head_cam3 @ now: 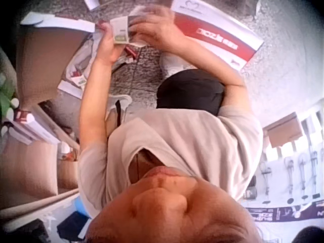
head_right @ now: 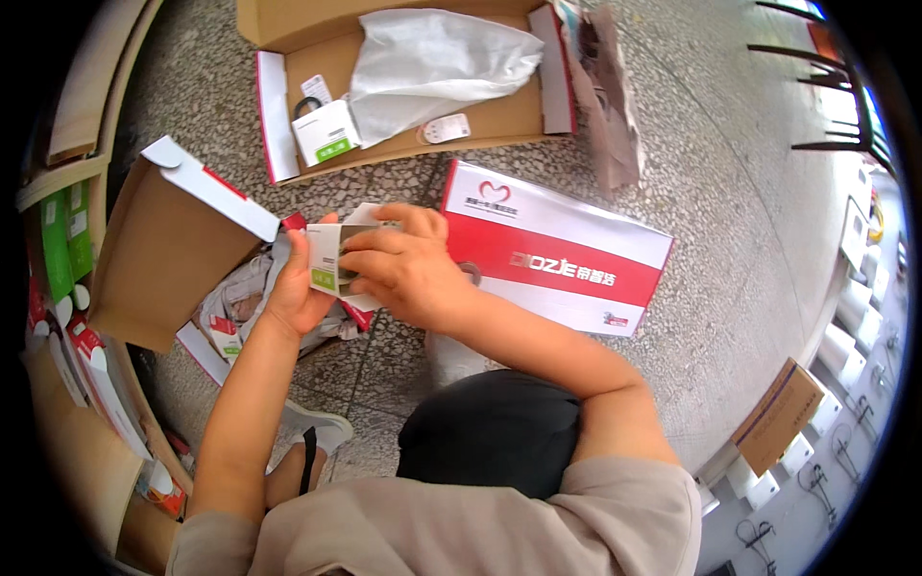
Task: The person sits on the floor and repeatedly opens small white boxes to remove circular metal objects, then places them into larger red and white boxes. The person also moves and stacks the larger boxes on a nearby shelf.
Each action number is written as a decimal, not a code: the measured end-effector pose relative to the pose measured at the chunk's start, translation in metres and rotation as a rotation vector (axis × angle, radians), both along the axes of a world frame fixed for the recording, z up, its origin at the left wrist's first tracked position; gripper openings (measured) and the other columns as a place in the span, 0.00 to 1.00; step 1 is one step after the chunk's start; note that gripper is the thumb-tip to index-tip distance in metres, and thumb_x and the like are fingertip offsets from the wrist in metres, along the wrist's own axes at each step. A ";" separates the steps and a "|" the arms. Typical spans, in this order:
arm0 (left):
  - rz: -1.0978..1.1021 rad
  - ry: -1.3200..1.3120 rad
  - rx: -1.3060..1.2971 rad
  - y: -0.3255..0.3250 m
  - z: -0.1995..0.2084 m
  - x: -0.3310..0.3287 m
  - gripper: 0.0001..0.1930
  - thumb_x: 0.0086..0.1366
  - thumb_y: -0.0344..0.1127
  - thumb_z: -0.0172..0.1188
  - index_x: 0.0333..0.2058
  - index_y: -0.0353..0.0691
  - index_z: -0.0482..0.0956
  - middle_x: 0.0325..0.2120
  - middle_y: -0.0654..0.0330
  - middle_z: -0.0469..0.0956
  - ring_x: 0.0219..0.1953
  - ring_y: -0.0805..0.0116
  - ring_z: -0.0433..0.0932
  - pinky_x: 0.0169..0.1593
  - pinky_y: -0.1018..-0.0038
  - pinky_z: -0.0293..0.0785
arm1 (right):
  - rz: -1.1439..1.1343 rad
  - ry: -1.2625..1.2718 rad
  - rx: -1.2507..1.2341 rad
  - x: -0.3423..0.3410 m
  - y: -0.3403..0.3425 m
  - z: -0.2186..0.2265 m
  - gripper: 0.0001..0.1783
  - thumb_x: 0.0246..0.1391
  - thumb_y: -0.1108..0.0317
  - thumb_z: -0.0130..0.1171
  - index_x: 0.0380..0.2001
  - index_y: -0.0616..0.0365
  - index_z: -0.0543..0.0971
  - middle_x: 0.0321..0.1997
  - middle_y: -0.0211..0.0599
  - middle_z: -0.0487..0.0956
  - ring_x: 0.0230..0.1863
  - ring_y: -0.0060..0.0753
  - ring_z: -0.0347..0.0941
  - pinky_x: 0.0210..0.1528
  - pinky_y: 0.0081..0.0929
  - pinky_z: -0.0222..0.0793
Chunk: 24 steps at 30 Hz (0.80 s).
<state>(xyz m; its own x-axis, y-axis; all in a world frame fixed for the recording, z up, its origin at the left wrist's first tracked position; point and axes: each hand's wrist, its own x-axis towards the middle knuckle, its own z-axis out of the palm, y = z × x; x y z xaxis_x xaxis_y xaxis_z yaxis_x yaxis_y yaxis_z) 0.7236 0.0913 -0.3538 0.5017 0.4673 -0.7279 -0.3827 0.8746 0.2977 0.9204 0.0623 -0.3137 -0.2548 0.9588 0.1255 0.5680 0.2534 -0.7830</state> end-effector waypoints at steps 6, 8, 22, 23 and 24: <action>-0.028 0.128 0.000 -0.004 -0.045 -0.002 0.30 0.55 0.54 0.58 0.53 0.47 0.64 0.45 0.64 0.72 0.47 0.68 0.72 0.50 0.69 0.70 | -0.285 0.105 0.168 0.060 0.002 -0.005 0.19 0.41 0.71 0.64 0.41 0.54 0.75 0.45 0.35 0.75 0.50 0.37 0.66 0.55 0.36 0.56; -0.093 0.236 0.006 0.002 -0.054 0.003 0.25 0.59 0.49 0.57 0.52 0.46 0.65 0.43 0.63 0.73 0.45 0.68 0.72 0.48 0.69 0.70 | -0.830 0.404 -0.216 0.089 -0.003 -0.016 0.13 0.46 0.73 0.58 0.38 0.57 0.76 0.38 0.31 0.76 0.40 0.27 0.69 0.45 0.24 0.63; -0.313 0.737 0.406 0.007 -0.067 0.018 0.26 0.60 0.31 0.57 0.56 0.38 0.62 0.48 0.59 0.70 0.49 0.71 0.67 0.53 0.76 0.62 | -0.333 -0.040 -0.439 0.063 -0.090 -0.041 0.27 0.34 0.76 0.63 0.45 0.56 0.72 0.36 0.40 0.70 0.36 0.38 0.69 0.37 0.29 0.68; -0.320 0.761 0.420 0.008 -0.065 0.019 0.25 0.60 0.29 0.55 0.56 0.37 0.61 0.51 0.57 0.67 0.52 0.68 0.66 0.55 0.74 0.61 | -0.272 -0.109 -0.405 0.061 -0.090 -0.040 0.29 0.32 0.76 0.63 0.45 0.56 0.72 0.37 0.40 0.69 0.37 0.41 0.69 0.38 0.30 0.68; -0.350 0.807 0.479 0.008 -0.067 0.017 0.25 0.60 0.28 0.55 0.56 0.37 0.61 0.52 0.56 0.66 0.53 0.67 0.65 0.55 0.74 0.61 | -0.257 -0.148 -0.375 0.060 -0.092 -0.043 0.29 0.32 0.75 0.64 0.45 0.56 0.72 0.37 0.40 0.69 0.38 0.42 0.69 0.39 0.31 0.68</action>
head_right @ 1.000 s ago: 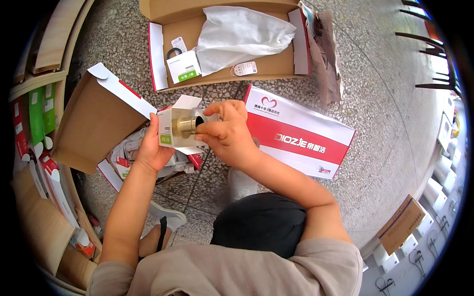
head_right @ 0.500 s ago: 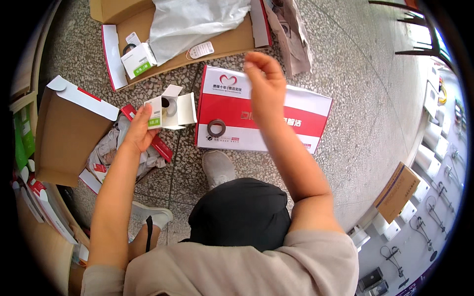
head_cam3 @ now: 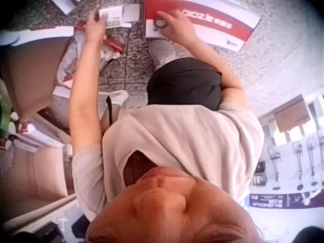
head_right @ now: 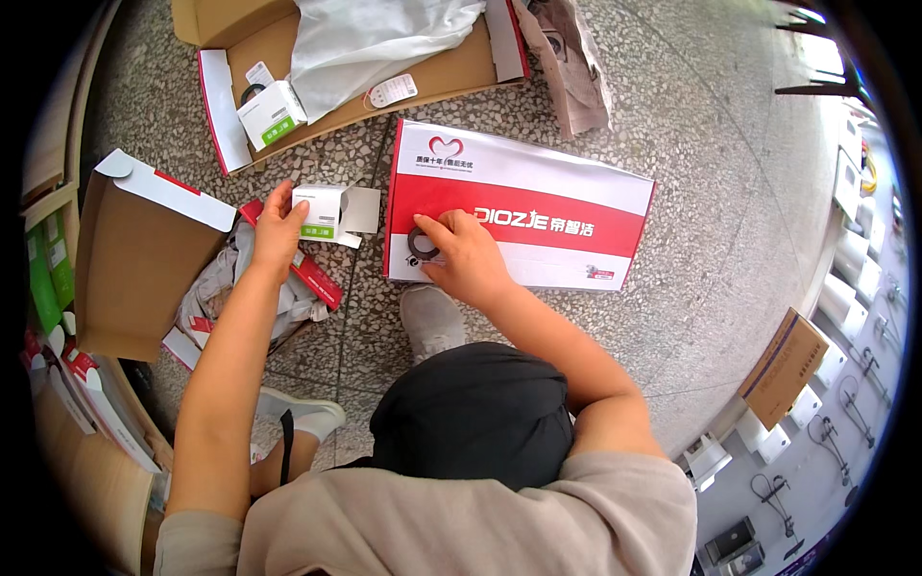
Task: The person sits on the floor and repeatedly opens small white boxes to remove circular metal objects, then places them into larger red and white boxes. The person also moves and stacks the larger boxes on a nearby shelf.
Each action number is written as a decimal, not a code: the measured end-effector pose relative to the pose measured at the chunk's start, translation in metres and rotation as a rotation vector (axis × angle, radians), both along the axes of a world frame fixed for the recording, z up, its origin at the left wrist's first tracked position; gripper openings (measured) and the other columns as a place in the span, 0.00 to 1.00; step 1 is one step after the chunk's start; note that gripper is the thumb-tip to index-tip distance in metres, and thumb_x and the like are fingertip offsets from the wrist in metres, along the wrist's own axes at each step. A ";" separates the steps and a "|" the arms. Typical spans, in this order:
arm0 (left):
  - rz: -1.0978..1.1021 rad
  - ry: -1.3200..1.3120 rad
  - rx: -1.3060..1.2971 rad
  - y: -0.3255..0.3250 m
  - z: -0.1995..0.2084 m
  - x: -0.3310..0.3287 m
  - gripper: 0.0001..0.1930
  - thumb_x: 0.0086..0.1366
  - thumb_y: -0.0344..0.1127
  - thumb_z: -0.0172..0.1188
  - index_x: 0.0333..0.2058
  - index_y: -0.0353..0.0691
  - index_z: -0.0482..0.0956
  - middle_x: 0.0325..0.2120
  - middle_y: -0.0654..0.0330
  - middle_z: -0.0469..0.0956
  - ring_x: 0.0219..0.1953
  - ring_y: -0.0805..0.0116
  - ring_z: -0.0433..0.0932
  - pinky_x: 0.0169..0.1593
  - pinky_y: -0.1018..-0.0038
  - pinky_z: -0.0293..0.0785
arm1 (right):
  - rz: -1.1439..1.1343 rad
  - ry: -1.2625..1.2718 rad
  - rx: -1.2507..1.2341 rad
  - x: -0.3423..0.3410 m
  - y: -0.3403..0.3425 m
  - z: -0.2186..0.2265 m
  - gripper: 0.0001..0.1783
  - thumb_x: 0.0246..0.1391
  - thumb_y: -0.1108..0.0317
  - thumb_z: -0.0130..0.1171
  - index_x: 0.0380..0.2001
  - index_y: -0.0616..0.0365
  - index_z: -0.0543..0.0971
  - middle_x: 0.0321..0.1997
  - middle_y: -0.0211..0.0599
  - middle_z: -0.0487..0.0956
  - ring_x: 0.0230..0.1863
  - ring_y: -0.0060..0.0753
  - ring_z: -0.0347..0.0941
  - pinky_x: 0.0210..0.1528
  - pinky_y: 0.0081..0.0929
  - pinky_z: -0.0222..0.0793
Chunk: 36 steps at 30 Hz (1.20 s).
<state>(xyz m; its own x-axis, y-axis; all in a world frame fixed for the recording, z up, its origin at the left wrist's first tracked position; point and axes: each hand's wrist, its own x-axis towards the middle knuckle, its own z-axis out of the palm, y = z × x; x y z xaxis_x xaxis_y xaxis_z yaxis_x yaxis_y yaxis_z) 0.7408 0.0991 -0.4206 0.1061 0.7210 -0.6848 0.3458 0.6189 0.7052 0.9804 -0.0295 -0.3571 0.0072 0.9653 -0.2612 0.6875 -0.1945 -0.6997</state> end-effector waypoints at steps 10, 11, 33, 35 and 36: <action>-0.321 0.271 0.541 -0.016 0.019 -0.018 0.22 0.56 0.27 0.55 0.51 0.40 0.67 0.50 0.53 0.66 0.52 0.61 0.65 0.53 0.71 0.62 | -0.040 -0.016 -0.040 -0.005 0.009 -0.012 0.21 0.36 0.74 0.66 0.37 0.57 0.71 0.33 0.38 0.72 0.34 0.36 0.71 0.36 0.30 0.69; -0.316 0.251 0.531 -0.016 0.023 -0.018 0.22 0.56 0.27 0.55 0.51 0.39 0.67 0.50 0.53 0.66 0.52 0.61 0.65 0.53 0.71 0.62 | -0.052 0.073 -0.061 -0.006 0.014 -0.015 0.21 0.39 0.74 0.65 0.38 0.58 0.70 0.32 0.37 0.73 0.32 0.33 0.72 0.34 0.28 0.69; -0.692 0.618 0.512 0.133 0.027 0.012 0.44 0.39 0.37 0.70 0.56 0.40 0.58 0.53 0.47 0.61 0.57 0.52 0.60 0.59 0.66 0.61 | -0.647 1.172 -0.449 -0.049 0.105 -0.016 0.10 0.56 0.69 0.53 0.41 0.54 0.68 0.31 0.31 0.76 0.24 0.19 0.69 0.26 0.17 0.68; -0.640 0.577 0.498 0.134 0.028 0.012 0.42 0.40 0.36 0.68 0.56 0.40 0.58 0.53 0.47 0.61 0.56 0.52 0.62 0.58 0.66 0.61 | -0.649 1.167 -0.462 -0.046 0.105 -0.018 0.10 0.55 0.69 0.53 0.40 0.54 0.68 0.31 0.31 0.76 0.24 0.19 0.69 0.26 0.17 0.68; -0.613 0.558 0.490 0.133 0.029 0.011 0.41 0.40 0.35 0.67 0.55 0.40 0.58 0.52 0.47 0.62 0.56 0.53 0.62 0.58 0.66 0.62 | -0.657 1.177 -0.465 -0.045 0.105 -0.019 0.10 0.55 0.69 0.53 0.40 0.54 0.68 0.31 0.31 0.76 0.24 0.19 0.69 0.26 0.17 0.68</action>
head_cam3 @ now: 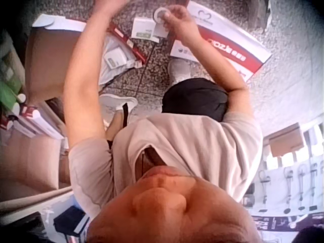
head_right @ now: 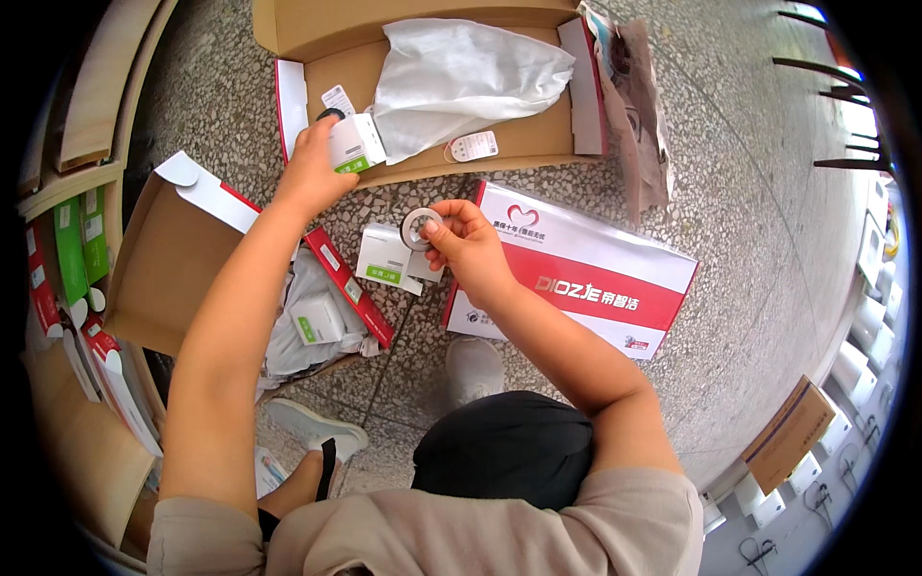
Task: The person sits on the floor and repeatedly opens small white boxes to remove circular metal objects, then places them into larger red and white boxes. The person also moves and stacks the larger boxes on a nearby shelf.
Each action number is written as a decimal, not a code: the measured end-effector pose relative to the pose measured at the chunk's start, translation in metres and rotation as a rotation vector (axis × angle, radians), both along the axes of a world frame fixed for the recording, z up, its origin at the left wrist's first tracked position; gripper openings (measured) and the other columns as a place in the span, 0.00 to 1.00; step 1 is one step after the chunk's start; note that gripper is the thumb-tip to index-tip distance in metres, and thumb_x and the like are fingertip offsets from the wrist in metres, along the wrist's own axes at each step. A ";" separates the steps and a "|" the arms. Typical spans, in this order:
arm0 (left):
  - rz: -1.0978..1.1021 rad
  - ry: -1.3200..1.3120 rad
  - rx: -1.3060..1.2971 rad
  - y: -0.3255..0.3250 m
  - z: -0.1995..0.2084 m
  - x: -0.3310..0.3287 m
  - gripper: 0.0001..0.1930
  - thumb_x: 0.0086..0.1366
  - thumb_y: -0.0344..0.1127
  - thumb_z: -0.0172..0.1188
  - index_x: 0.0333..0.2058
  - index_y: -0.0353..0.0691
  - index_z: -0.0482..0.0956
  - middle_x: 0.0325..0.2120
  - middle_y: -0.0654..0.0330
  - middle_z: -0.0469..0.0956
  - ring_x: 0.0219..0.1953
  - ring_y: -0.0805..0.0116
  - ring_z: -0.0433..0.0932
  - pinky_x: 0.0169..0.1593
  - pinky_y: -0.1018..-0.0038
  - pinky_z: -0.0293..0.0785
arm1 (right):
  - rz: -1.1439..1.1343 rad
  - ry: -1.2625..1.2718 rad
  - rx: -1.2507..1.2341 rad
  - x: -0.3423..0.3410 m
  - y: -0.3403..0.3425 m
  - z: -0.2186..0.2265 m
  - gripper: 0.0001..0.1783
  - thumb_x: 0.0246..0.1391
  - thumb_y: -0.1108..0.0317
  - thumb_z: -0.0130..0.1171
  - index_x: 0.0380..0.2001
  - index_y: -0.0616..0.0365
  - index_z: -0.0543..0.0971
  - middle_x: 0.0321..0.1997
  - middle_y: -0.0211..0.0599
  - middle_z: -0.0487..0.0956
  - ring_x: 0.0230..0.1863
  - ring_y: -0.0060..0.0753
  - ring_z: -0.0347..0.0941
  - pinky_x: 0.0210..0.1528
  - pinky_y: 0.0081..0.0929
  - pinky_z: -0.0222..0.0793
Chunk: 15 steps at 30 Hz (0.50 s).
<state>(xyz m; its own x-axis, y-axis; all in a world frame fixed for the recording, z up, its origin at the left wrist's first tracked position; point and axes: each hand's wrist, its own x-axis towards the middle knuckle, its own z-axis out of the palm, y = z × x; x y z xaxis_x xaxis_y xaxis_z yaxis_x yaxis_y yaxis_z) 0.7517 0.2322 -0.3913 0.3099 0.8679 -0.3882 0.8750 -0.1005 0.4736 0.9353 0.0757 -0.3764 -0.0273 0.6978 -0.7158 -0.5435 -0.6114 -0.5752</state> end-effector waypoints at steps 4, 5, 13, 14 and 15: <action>0.164 -0.119 -0.023 -0.006 0.022 0.001 0.40 0.40 0.34 0.65 0.55 0.39 0.58 0.51 0.48 0.62 0.54 0.52 0.63 0.57 0.65 0.62 | -0.031 0.019 -0.015 0.003 0.002 -0.001 0.10 0.55 0.69 0.54 0.40 0.54 0.69 0.31 0.30 0.76 0.24 0.19 0.69 0.26 0.17 0.68; 0.141 -0.133 0.008 -0.007 0.023 -0.001 0.40 0.40 0.34 0.64 0.55 0.40 0.57 0.51 0.48 0.62 0.54 0.52 0.63 0.57 0.65 0.62 | -0.035 0.023 -0.019 0.003 0.003 0.000 0.11 0.55 0.69 0.54 0.40 0.54 0.69 0.31 0.30 0.76 0.24 0.19 0.69 0.26 0.17 0.68; 0.059 0.011 0.091 -0.013 0.013 -0.003 0.39 0.45 0.34 0.64 0.57 0.40 0.56 0.54 0.47 0.59 0.56 0.51 0.61 0.57 0.64 0.61 | -0.041 0.027 -0.026 0.002 0.003 0.002 0.13 0.53 0.67 0.57 0.40 0.56 0.68 0.29 0.29 0.76 0.24 0.17 0.68 0.25 0.17 0.65; 0.066 0.007 0.110 -0.015 0.008 -0.006 0.39 0.46 0.34 0.64 0.57 0.40 0.56 0.54 0.48 0.59 0.56 0.51 0.61 0.57 0.64 0.61 | -0.042 0.028 -0.025 0.002 0.003 0.003 0.13 0.53 0.67 0.57 0.40 0.56 0.68 0.29 0.29 0.76 0.24 0.17 0.68 0.25 0.17 0.65; 0.056 0.011 0.189 -0.018 0.005 -0.009 0.38 0.47 0.33 0.64 0.57 0.41 0.56 0.54 0.48 0.59 0.56 0.51 0.61 0.57 0.63 0.61 | -0.043 0.028 -0.023 0.002 0.003 0.003 0.13 0.53 0.67 0.57 0.40 0.56 0.68 0.29 0.29 0.76 0.24 0.17 0.68 0.25 0.17 0.65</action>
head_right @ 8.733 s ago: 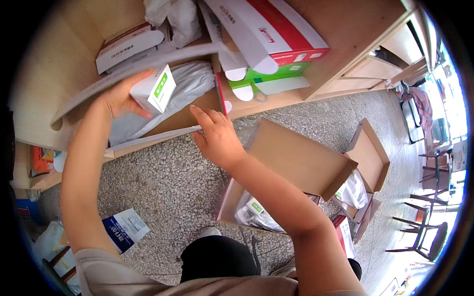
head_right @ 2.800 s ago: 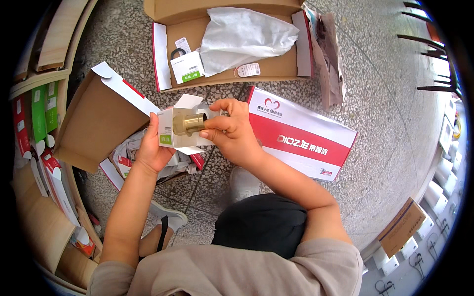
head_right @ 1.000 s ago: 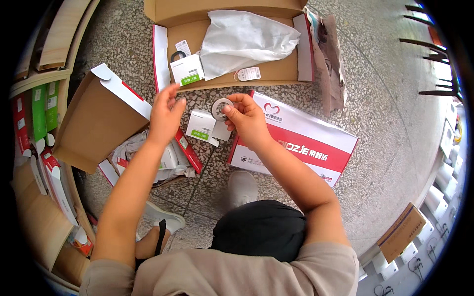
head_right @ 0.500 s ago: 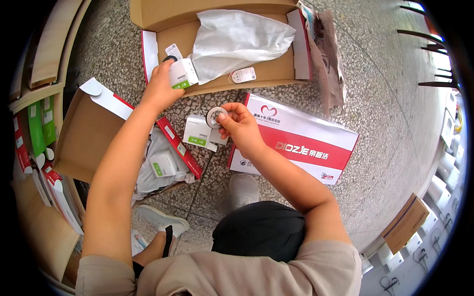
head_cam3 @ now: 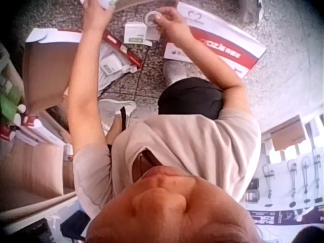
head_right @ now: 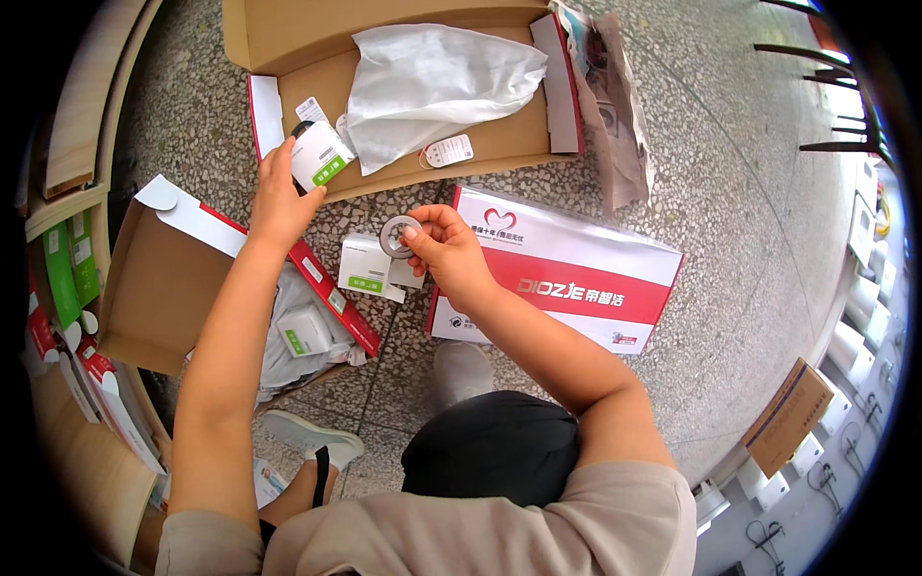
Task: The person sits on the floor and repeatedly opens small white boxes to remove circular metal objects, then places them into larger red and white boxes. The person also moves and stacks the larger boxes on a nearby shelf.
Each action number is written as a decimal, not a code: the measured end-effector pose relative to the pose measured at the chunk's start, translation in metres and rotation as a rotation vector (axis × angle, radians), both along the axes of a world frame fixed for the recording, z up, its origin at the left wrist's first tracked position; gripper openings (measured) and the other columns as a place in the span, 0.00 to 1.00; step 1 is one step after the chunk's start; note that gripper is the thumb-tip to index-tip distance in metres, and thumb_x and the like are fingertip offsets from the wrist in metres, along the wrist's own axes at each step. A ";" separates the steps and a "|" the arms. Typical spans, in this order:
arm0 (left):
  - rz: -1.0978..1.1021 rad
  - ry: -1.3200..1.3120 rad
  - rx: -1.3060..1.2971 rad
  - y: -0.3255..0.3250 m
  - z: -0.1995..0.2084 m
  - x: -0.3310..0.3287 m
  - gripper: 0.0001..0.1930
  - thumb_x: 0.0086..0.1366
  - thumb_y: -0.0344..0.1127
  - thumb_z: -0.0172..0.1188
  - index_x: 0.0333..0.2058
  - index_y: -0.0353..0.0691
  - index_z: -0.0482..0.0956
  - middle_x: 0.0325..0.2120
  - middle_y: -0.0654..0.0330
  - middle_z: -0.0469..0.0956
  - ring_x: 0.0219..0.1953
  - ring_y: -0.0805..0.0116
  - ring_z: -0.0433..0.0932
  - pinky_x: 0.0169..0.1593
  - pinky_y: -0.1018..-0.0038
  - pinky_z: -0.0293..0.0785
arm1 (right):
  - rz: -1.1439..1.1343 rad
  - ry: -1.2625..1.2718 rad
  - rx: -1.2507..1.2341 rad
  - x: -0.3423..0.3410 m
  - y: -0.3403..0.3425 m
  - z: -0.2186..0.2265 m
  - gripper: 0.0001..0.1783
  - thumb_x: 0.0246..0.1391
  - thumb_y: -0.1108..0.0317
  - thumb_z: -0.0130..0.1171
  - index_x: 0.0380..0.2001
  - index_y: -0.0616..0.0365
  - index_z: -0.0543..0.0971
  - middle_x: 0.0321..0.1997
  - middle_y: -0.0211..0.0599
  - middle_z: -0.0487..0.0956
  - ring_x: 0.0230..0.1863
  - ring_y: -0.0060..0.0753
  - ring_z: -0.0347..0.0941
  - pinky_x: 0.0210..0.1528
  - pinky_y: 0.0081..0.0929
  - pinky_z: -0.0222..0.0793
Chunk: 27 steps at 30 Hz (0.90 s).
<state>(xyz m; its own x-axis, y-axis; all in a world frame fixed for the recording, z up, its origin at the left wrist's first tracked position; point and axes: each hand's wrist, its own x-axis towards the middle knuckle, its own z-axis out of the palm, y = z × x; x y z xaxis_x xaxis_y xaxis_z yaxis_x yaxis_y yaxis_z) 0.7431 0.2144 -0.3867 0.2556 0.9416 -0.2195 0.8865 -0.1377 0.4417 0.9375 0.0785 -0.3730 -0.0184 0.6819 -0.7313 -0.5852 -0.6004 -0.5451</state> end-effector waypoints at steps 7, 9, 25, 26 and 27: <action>-0.029 -0.215 0.046 -0.042 0.016 -0.007 0.31 0.50 0.31 0.61 0.54 0.39 0.61 0.52 0.51 0.62 0.54 0.52 0.62 0.57 0.62 0.60 | 0.012 -0.038 0.015 0.004 -0.005 -0.001 0.11 0.55 0.67 0.55 0.40 0.55 0.69 0.30 0.29 0.76 0.23 0.17 0.67 0.26 0.16 0.66; -0.009 -0.318 -0.151 -0.061 0.024 -0.011 0.28 0.50 0.31 0.61 0.51 0.38 0.64 0.51 0.51 0.63 0.53 0.54 0.63 0.57 0.64 0.59 | 0.002 -0.034 0.003 0.005 -0.007 -0.001 0.10 0.56 0.67 0.53 0.40 0.54 0.69 0.30 0.29 0.76 0.23 0.17 0.67 0.26 0.16 0.66; -0.317 -0.103 -0.202 -0.119 -0.004 -0.002 0.43 0.38 0.25 0.65 0.56 0.41 0.57 0.55 0.50 0.58 0.60 0.50 0.55 0.61 0.64 0.54 | -0.085 0.154 0.037 0.005 -0.030 0.016 0.12 0.55 0.73 0.50 0.43 0.58 0.69 0.33 0.36 0.77 0.26 0.21 0.72 0.27 0.18 0.70; -0.248 -0.179 -0.221 -0.118 0.004 -0.003 0.42 0.37 0.24 0.64 0.56 0.41 0.57 0.54 0.50 0.59 0.59 0.50 0.56 0.61 0.65 0.55 | -0.090 0.174 0.059 0.004 -0.031 0.018 0.12 0.54 0.74 0.49 0.43 0.59 0.69 0.33 0.37 0.77 0.26 0.22 0.72 0.27 0.19 0.70; -0.178 -0.255 -0.239 -0.117 0.013 -0.004 0.41 0.37 0.23 0.63 0.55 0.41 0.58 0.53 0.50 0.60 0.58 0.50 0.57 0.60 0.66 0.56 | -0.078 0.182 0.079 0.003 -0.031 0.022 0.13 0.54 0.75 0.49 0.44 0.59 0.69 0.34 0.37 0.77 0.26 0.22 0.72 0.27 0.19 0.70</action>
